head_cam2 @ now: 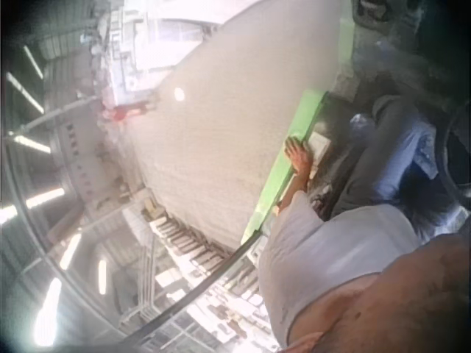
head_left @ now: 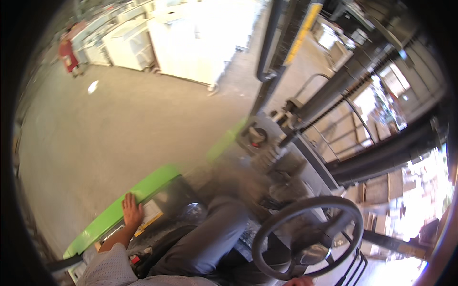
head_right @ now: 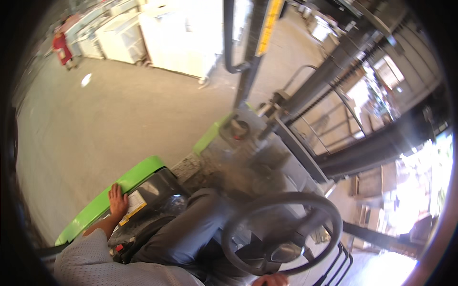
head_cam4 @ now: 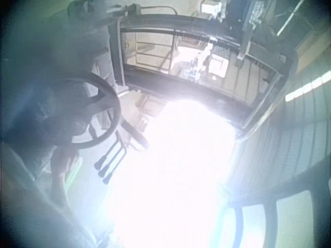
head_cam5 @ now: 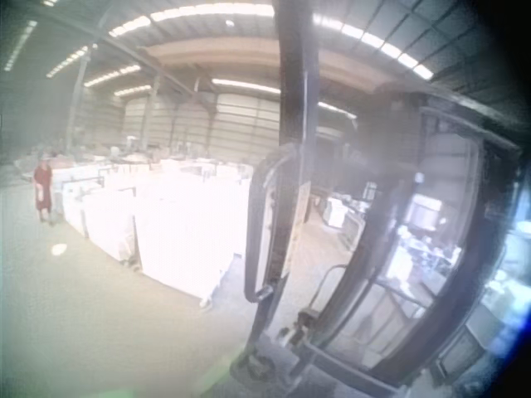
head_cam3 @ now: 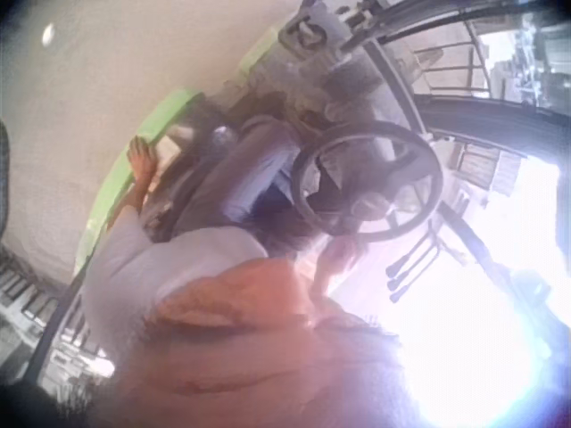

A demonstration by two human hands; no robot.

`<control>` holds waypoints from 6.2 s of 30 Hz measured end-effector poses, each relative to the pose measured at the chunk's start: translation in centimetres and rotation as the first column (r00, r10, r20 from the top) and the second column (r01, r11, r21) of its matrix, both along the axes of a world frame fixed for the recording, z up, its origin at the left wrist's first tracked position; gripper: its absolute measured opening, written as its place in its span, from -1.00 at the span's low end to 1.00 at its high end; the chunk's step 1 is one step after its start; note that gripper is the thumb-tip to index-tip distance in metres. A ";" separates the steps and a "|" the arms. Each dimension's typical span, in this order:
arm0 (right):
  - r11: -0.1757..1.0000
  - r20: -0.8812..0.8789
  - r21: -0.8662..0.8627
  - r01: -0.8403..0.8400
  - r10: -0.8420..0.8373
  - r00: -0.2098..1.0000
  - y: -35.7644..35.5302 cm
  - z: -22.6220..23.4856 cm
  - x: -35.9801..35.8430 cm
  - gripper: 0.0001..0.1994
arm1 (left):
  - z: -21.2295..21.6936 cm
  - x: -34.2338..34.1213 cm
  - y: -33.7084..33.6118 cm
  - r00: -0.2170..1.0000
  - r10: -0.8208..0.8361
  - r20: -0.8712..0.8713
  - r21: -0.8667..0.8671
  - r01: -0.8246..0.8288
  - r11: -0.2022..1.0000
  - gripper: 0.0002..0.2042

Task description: The person operates a forklift, steering and maneuvering through a warehouse filled with stacked furniture and pallets. The forklift is driven from an indoor area to an outdoor yard where more pallets are stored.

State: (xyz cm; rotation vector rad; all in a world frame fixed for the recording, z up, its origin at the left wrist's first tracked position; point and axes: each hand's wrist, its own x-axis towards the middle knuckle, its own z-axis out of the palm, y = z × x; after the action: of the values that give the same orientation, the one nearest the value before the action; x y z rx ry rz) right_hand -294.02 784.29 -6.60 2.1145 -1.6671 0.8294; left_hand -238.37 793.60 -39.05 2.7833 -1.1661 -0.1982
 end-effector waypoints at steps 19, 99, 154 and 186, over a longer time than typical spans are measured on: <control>0.916 0.499 -0.239 0.322 -0.169 0.850 -13.9 39.5 -83.6 -0.88 | 30.9 -79.3 -9.7 0.979 0.108 0.170 0.087 -0.124 0.988 -0.47; 0.843 0.405 -0.452 0.292 -0.098 0.909 105.3 32.3 -61.8 -0.89 | 32.4 -105.0 98.7 0.062 -0.175 -0.983 -0.088 0.678 0.730 -0.71; 0.745 0.732 -0.172 0.644 -0.341 0.590 101.1 25.2 -87.3 -0.86 | 26.6 -124.4 82.5 -0.032 -0.773 -0.634 -0.325 0.918 0.229 -0.61; 0.912 0.443 -0.246 0.327 -0.195 0.875 77.4 23.6 -80.4 -0.83 | 39.0 -141.0 72.2 -0.152 -0.976 0.155 -0.453 0.867 -0.207 -0.90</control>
State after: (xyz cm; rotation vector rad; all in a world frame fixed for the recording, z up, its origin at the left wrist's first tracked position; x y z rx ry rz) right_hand -374.41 861.65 16.99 1.5223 -1.8180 1.4142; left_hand -379.33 865.83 -0.09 0.7076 -2.5592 -0.3360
